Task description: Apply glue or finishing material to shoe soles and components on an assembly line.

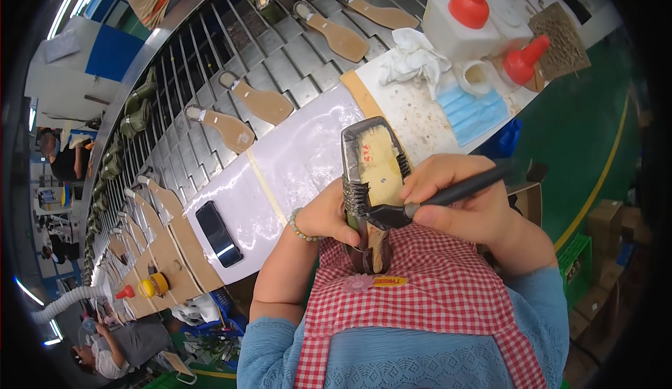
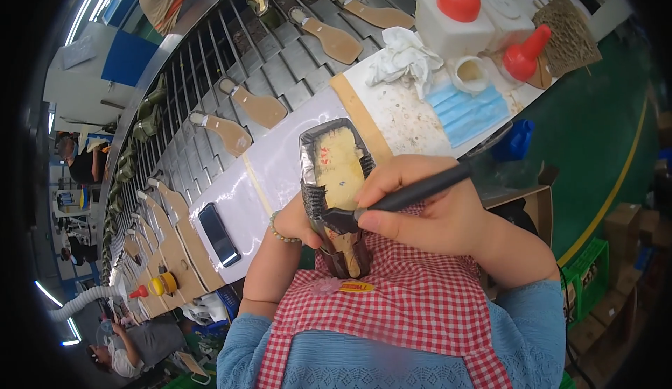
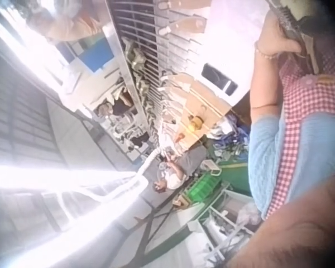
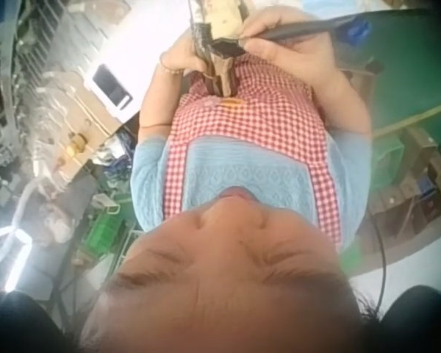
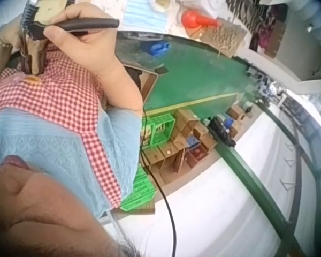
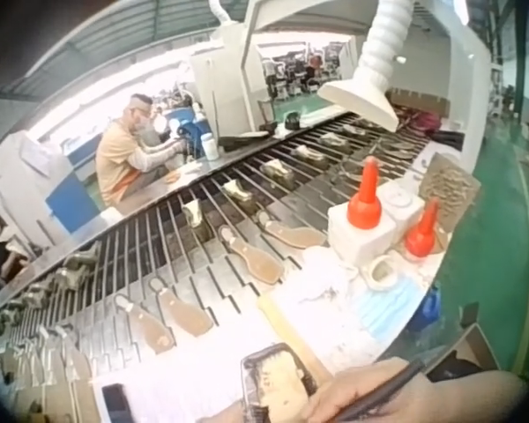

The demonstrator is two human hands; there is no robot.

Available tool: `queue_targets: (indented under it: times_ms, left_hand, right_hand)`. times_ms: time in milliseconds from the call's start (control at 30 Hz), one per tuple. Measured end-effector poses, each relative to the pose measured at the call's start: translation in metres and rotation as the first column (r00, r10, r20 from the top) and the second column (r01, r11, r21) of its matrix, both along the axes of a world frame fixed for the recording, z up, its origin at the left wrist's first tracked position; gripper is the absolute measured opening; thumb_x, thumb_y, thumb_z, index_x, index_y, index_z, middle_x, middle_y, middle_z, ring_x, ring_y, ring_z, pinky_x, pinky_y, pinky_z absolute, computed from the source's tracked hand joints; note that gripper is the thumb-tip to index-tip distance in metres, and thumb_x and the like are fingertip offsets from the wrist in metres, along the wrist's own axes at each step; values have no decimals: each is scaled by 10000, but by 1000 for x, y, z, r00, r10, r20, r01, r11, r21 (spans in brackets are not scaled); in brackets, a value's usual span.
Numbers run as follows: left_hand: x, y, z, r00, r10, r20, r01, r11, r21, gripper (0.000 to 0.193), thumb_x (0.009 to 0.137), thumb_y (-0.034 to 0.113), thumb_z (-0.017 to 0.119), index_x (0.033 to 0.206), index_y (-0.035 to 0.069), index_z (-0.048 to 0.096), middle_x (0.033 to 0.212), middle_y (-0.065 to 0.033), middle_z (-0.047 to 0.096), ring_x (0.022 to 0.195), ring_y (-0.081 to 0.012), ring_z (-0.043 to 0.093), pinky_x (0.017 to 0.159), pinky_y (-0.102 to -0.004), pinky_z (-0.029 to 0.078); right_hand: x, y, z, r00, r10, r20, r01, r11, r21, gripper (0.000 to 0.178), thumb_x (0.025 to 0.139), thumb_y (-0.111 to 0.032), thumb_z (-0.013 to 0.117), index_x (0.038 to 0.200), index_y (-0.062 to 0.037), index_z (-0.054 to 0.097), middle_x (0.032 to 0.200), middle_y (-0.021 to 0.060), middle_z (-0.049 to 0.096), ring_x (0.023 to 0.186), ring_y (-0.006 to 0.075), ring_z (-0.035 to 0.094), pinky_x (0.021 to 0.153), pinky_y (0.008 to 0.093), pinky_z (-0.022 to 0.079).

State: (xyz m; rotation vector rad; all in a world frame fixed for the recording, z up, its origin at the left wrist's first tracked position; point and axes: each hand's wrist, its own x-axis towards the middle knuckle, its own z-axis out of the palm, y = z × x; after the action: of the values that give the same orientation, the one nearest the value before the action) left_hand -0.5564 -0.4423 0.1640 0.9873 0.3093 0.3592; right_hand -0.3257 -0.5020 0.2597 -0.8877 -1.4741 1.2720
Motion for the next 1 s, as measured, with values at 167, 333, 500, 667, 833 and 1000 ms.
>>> queue_targets:
  times_ms: [167,333,500,667,833,1000]
  left_hand:
    - [2,-2,0,1000,-4,11,3,1000,23,1021,529,471,887,1302,-29,446,1267,-109,526,1163,-197,490,995,-336,380]
    - [1,-2,1,1000,-16,16,16,1000,-3,1016,537,480,880,1302,-29,446,1270,-107,526,1162,-197,491,982,-330,393]
    - [-3,-4,-5,1000,-6,20,5,1000,27,1008,542,476,880,1298,-32,448,1254,-105,532,1138,-188,500,966,-325,402]
    - [-1,-4,-1,999,-9,31,8,999,32,993,548,470,879,1290,-32,453,1245,-104,535,1125,-182,501,959,-323,404]
    - [-6,-6,-5,999,6,35,-6,1000,7,983,561,461,876,1292,-37,446,1244,-101,533,1125,-178,498,961,-319,401]
    - [-5,-8,-4,999,5,43,-4,1000,-24,991,559,461,876,1297,-38,440,1251,-105,532,1134,-181,500,964,-322,402]
  right_hand:
    - [-3,7,0,964,-214,157,151,930,335,182,726,-34,748,863,-10,631,862,120,650,817,228,643,708,298,502]
    - [-8,-5,8,950,-166,265,57,924,377,194,702,-64,770,833,-30,630,825,107,659,776,240,656,682,313,508]
    - [-10,-7,-5,991,-128,40,119,976,181,227,695,-45,776,861,-26,623,841,109,659,791,243,659,690,325,512]
    - [-13,-2,-3,912,-332,241,144,809,570,299,679,-40,785,919,-22,607,879,124,651,812,272,661,688,330,531]
    - [-21,-12,-4,900,-346,266,129,793,596,302,675,-55,788,916,-29,607,838,113,649,811,270,665,681,332,540]
    - [-16,-9,4,940,-233,250,81,863,498,231,686,-52,776,858,-30,623,824,101,647,768,267,664,656,334,530]
